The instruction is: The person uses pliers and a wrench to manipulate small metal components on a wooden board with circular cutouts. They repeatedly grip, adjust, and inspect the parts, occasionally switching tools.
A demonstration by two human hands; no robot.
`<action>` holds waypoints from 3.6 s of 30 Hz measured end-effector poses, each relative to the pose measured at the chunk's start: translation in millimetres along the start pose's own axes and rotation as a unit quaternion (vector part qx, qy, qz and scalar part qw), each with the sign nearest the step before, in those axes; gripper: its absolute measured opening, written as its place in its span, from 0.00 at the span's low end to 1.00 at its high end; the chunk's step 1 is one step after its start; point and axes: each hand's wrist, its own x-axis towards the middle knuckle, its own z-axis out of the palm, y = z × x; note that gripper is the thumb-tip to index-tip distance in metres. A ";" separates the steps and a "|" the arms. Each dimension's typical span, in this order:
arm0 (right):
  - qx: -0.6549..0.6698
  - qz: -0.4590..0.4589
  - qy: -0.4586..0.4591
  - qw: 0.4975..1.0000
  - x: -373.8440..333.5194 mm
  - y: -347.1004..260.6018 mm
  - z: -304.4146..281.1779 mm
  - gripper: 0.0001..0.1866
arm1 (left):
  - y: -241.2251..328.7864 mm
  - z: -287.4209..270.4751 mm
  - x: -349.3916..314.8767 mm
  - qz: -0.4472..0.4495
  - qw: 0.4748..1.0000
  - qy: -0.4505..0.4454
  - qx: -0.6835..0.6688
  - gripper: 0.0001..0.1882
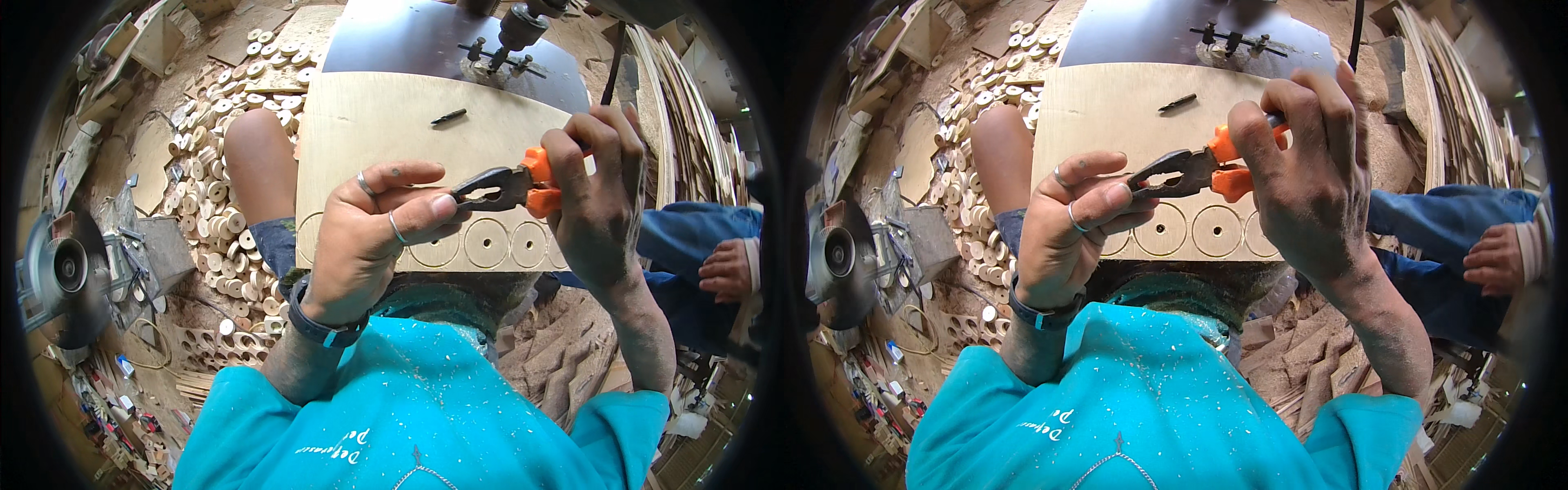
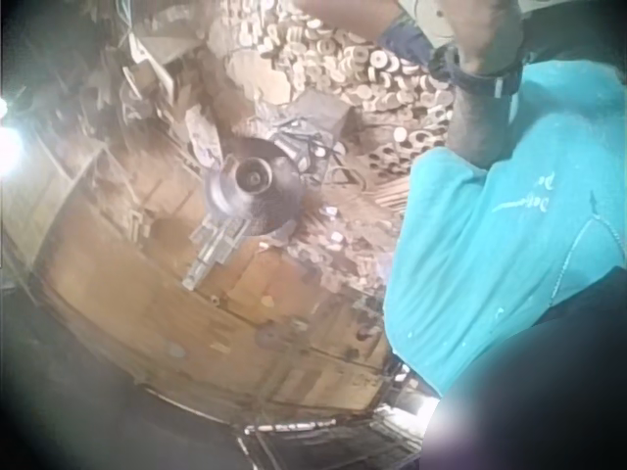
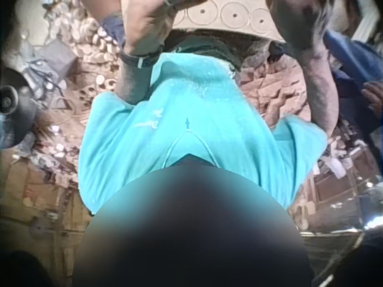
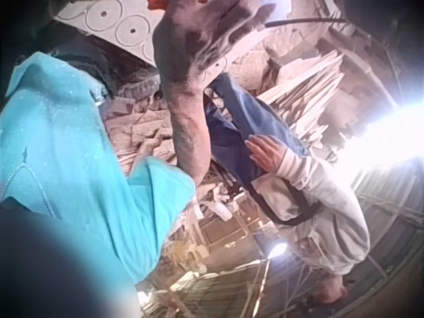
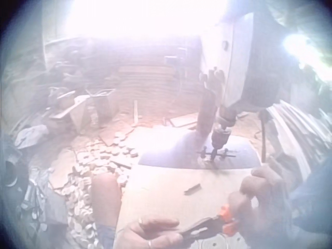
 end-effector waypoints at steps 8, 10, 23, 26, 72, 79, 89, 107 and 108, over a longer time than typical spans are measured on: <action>0.027 -0.056 -0.026 0.998 9.7 11.0 0.9 0.13 | -9.3 2.1 -4.2 -0.002 0.996 0.015 -0.083 0.14; 0.046 -0.072 -0.026 0.996 13.9 12.9 2.5 0.13 | -11.2 0.7 -4.6 -0.006 0.996 0.019 -0.091 0.14; 0.126 -0.090 -0.124 0.980 26.5 15.7 13.6 0.20 | -20.5 -7.0 -8.1 0.162 0.987 -0.002 -0.019 0.11; 0.180 -0.045 -0.187 0.965 24.5 5.2 12.0 0.20 | -18.5 -9.1 -9.9 0.221 0.973 0.038 0.062 0.10; 0.032 0.051 -0.062 0.996 20.3 -27.3 -12.4 0.25 | -28.3 -4.5 2.1 0.328 0.944 -0.010 -0.026 0.09; 0.124 0.025 -0.031 0.992 22.0 -19.6 -5.0 0.25 | -31.6 2.6 4.0 0.374 0.927 -0.012 -0.021 0.11; 0.156 -0.038 -0.010 0.987 24.2 -0.4 10.0 0.27 | -34.2 3.7 6.7 0.368 0.928 -0.041 -0.043 0.10; 0.064 -0.055 -0.067 0.994 24.2 4.6 13.9 0.19 | -17.2 -15.6 6.8 0.135 0.971 -0.087 -0.176 0.09; 0.056 -0.046 -0.071 0.995 23.8 3.1 10.9 0.18 | -16.3 -14.3 5.7 0.126 0.967 -0.090 -0.201 0.09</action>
